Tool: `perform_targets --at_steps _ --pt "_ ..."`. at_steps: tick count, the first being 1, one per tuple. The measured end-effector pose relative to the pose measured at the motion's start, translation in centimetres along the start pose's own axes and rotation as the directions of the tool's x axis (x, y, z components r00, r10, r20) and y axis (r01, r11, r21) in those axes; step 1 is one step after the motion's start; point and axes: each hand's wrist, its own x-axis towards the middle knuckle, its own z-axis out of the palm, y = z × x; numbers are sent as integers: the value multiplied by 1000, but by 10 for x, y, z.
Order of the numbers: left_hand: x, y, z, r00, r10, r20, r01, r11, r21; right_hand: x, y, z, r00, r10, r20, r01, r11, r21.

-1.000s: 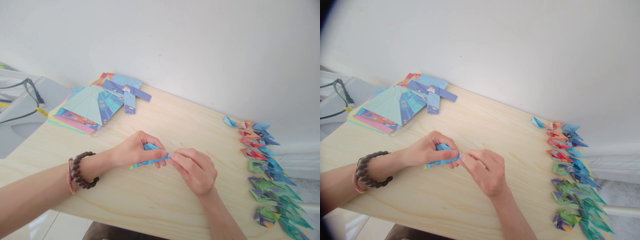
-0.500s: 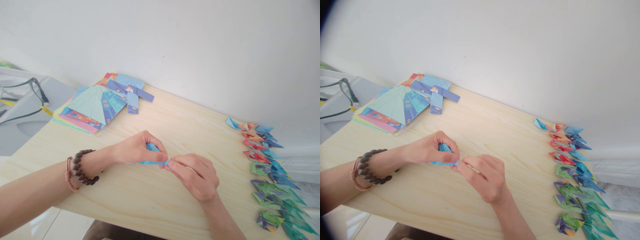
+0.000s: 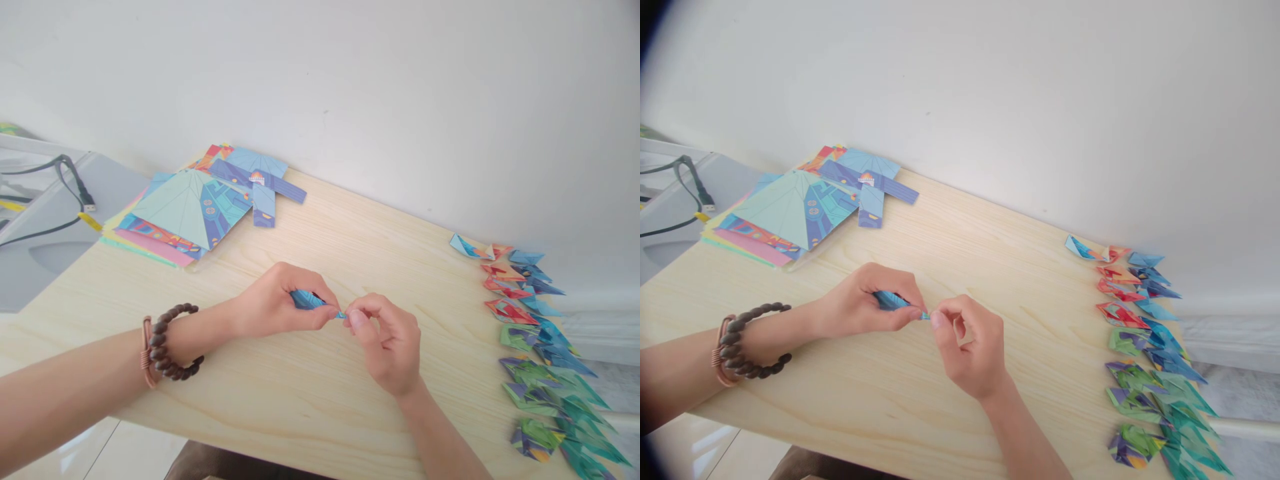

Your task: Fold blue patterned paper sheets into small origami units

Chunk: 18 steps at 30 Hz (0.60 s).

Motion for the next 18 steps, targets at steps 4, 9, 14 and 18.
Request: perform_targets --at_steps 4,9,14,18 --pt "-2 -4 2 987 156 -34 -151 981 125 1 0 -1 993 106 50 -107 994 15" --pt "-2 -7 0 971 237 -18 -229 953 201 1 1 0 979 177 106 -178 984 8" --pt "-1 -6 -1 969 248 15 -245 943 226 1 2 0 979 165 121 -167 986 13" --pt "-1 -3 0 996 90 -19 -86 985 147 1 2 0 981 162 111 -164 986 12"
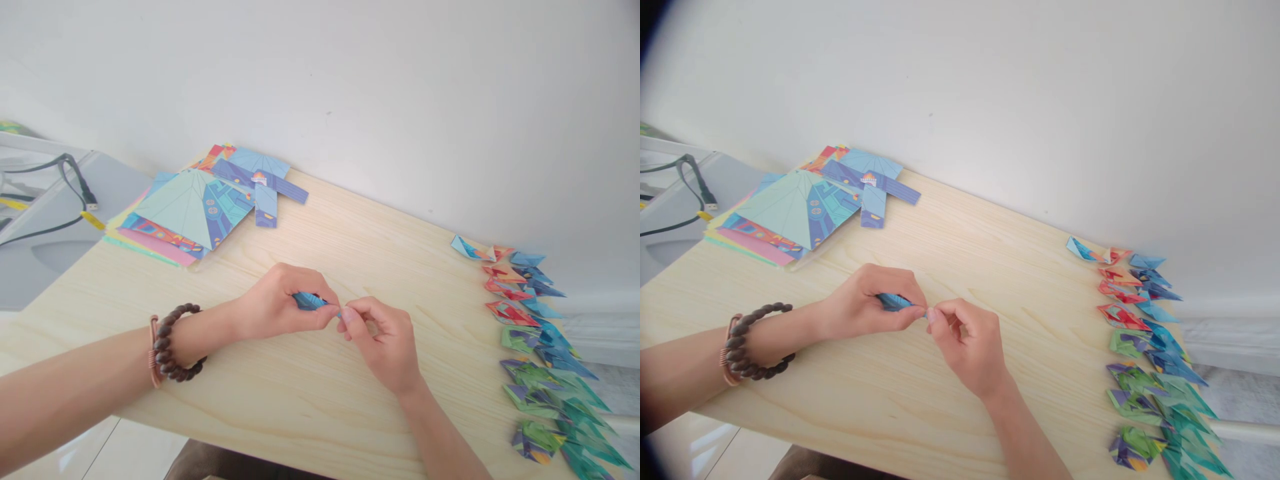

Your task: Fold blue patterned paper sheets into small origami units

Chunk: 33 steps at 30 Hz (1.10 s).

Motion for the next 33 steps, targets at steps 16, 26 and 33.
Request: perform_targets --at_steps 16,26,33 --pt "4 2 -2 966 -250 62 257 955 -150 0 3 -3 985 -157 67 165 979 -123" --pt "3 3 0 972 -229 57 235 963 -134 0 5 -2 970 -242 37 244 951 -191" --pt "0 1 4 989 -141 -34 139 989 -58 -1 2 -1 988 -152 18 153 979 -138"
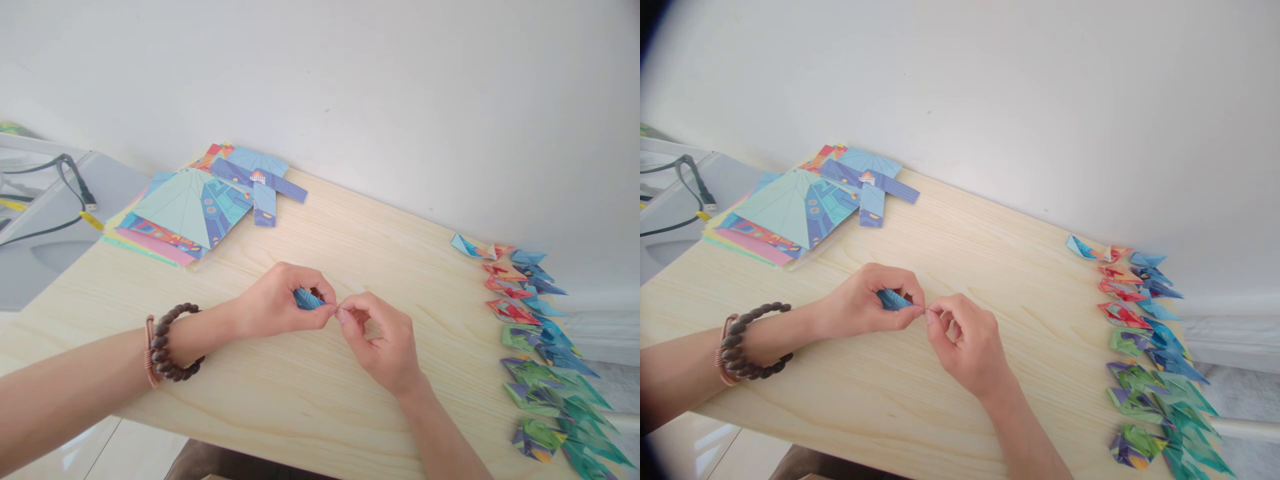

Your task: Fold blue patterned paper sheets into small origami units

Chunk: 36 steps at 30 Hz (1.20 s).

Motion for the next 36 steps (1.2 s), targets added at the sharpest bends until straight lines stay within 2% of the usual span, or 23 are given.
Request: perform_targets --at_steps 4,14,24,31,34,36 --pt "1 0 0 1000 14 -14 -13 1000 20 1 -1 1 1000 28 12 -28 1000 11" --pt "3 1 -4 994 -109 3 109 992 -71 2 0 -3 983 182 32 -184 975 126" --pt "4 1 -5 989 -137 60 141 988 -61 0 -1 2 969 238 69 -247 949 196" --pt "7 -9 -8 990 -142 -16 139 981 -136 6 10 -5 918 397 17 -376 854 358" --pt "8 -17 -7 997 -62 -51 55 991 -125 8 16 -8 883 468 -27 -412 802 433" --pt "9 -20 -7 998 -44 -38 38 988 -149 10 18 -9 862 504 -46 -426 771 474"
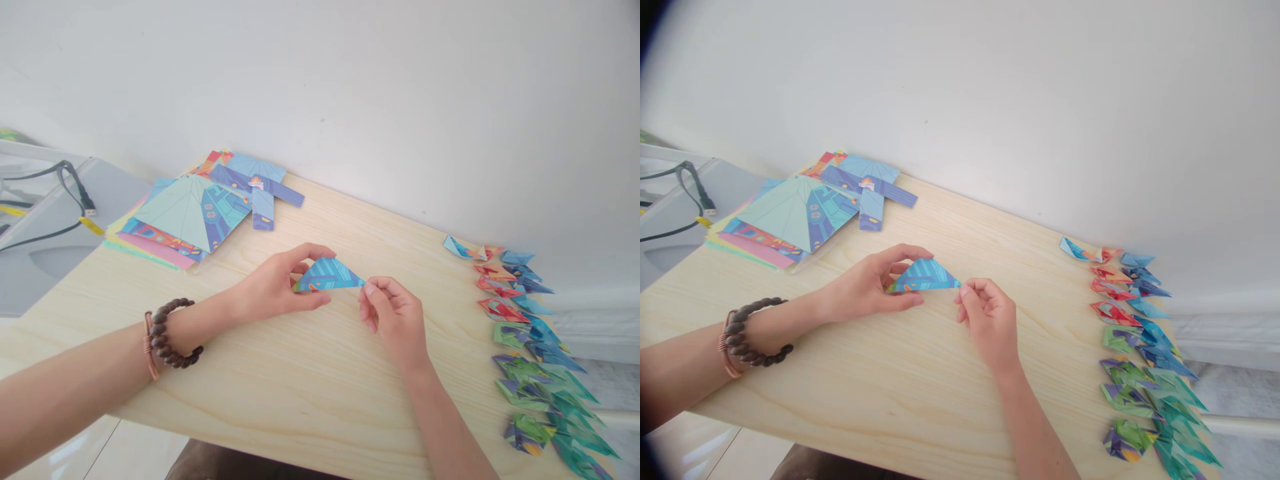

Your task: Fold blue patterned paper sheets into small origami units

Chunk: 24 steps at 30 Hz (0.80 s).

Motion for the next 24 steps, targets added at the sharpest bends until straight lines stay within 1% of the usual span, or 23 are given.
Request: perform_targets --at_steps 2,4,5,8,11,13,15,20,24 --pt "2 0 -1 1000 -15 -1 15 996 -90 1 0 -1 1000 12 -16 -12 1000 8" --pt "4 2 -3 999 -15 -40 9 988 -157 1 -1 -1 1000 -5 8 5 999 -51" --pt "5 3 -4 998 -16 -61 5 986 -165 0 -1 -1 999 -29 24 32 994 -103" --pt "6 7 -7 996 -39 -81 27 989 -149 -3 -3 0 986 -154 67 166 945 -283" --pt "5 6 -7 998 -51 -32 46 990 -136 -7 -6 2 943 -307 127 333 862 -382" --pt "3 5 -7 999 -42 15 43 995 -92 -8 -8 4 903 -388 186 430 807 -404" --pt "2 4 -6 998 -39 43 40 999 -26 -9 -9 6 877 -424 226 481 770 -420" --pt "0 9 -4 998 -66 7 65 990 128 -12 -11 8 871 -418 257 490 753 -439" --pt "-2 15 -2 1000 -23 -20 27 974 226 -15 -12 10 841 -467 273 541 714 -445"
